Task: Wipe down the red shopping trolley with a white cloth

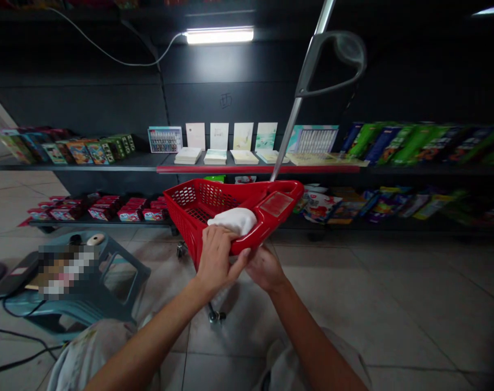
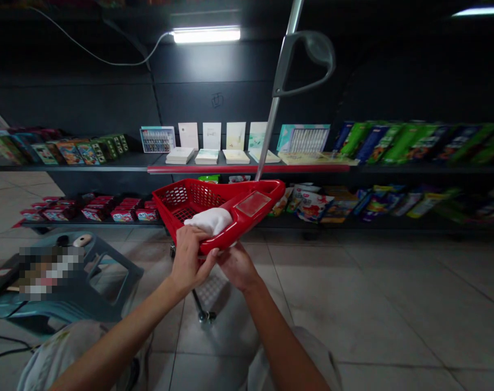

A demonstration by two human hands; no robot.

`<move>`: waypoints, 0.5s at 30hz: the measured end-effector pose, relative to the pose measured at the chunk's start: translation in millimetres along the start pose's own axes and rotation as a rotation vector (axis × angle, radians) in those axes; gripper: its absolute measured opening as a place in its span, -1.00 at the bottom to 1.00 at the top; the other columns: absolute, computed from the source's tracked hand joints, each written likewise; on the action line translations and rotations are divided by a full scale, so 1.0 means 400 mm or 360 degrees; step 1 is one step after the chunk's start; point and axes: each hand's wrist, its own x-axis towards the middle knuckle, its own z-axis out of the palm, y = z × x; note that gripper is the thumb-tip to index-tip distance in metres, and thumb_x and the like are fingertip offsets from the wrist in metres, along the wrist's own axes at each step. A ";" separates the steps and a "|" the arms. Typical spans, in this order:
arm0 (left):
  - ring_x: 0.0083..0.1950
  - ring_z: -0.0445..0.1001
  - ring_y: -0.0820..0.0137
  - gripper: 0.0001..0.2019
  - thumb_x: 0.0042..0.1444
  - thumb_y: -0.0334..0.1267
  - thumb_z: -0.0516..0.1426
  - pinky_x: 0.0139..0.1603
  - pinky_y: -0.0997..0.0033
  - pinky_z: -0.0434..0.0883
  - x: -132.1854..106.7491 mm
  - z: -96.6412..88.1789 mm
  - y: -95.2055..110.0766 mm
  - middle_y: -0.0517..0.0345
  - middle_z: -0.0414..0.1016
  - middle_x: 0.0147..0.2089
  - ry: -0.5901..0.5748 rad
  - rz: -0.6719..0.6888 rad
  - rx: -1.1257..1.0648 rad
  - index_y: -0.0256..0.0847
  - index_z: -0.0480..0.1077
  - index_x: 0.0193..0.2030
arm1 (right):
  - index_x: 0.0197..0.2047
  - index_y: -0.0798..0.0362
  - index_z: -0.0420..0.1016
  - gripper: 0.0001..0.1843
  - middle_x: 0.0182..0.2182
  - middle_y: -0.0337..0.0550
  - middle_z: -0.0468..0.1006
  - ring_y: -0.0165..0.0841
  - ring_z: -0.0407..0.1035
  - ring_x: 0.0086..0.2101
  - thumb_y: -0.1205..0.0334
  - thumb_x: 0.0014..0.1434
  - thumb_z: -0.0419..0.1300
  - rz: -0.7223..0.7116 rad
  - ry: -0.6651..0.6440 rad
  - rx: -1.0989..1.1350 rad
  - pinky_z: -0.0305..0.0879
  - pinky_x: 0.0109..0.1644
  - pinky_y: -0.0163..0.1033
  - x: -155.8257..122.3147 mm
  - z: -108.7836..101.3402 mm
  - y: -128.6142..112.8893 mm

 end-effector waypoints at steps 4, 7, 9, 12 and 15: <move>-0.04 0.43 0.21 -0.81 0.31 -0.18 0.14 0.03 0.10 0.33 -0.006 -0.012 -0.026 0.02 0.50 -0.13 0.0115 0.0114 -0.0116 -0.17 0.33 0.00 | -0.10 -0.01 0.65 -0.76 -0.05 -0.18 0.72 -0.31 0.60 -0.05 0.22 0.16 0.26 0.0140 -0.0060 0.0135 0.57 0.10 -0.19 -0.020 0.025 -0.027; -0.08 0.43 0.23 -0.81 0.30 -0.16 0.15 0.00 0.11 0.34 -0.013 -0.023 -0.042 0.03 0.49 -0.17 0.0178 0.0128 -0.0146 -0.17 0.34 -0.03 | -0.06 0.01 0.64 -0.74 -0.02 -0.15 0.72 -0.31 0.61 -0.01 0.27 0.20 0.21 0.0100 0.0021 0.0191 0.57 0.12 -0.19 -0.017 0.028 -0.036; -0.12 0.42 0.24 -0.82 0.29 -0.16 0.15 -0.04 0.12 0.35 -0.018 -0.032 -0.049 0.05 0.48 -0.21 0.0212 0.0134 -0.0140 -0.17 0.34 -0.05 | -0.07 0.01 0.63 -0.77 -0.06 -0.15 0.73 -0.33 0.63 -0.04 0.29 0.22 0.22 0.0084 0.0099 0.0202 0.58 0.10 -0.22 -0.011 0.021 -0.041; -0.14 0.42 0.25 -0.82 0.28 -0.15 0.15 -0.06 0.12 0.37 -0.024 -0.048 -0.061 0.06 0.47 -0.23 0.0245 0.0155 -0.0129 -0.17 0.34 -0.07 | -0.15 0.00 0.60 -0.85 -0.18 -0.21 0.74 -0.37 0.65 -0.14 0.34 0.22 0.24 0.0049 0.0231 0.0197 0.61 0.03 -0.28 0.001 -0.010 -0.057; -0.18 0.43 0.26 -0.83 0.29 -0.14 0.12 -0.09 0.12 0.40 -0.028 -0.068 -0.076 0.07 0.48 -0.25 0.0304 0.0182 -0.0127 -0.16 0.35 -0.08 | -0.21 -0.02 0.57 -0.81 -0.25 -0.27 0.73 -0.40 0.64 -0.20 0.42 0.14 0.21 -0.0141 0.0516 0.0192 0.62 -0.03 -0.29 0.015 -0.064 -0.097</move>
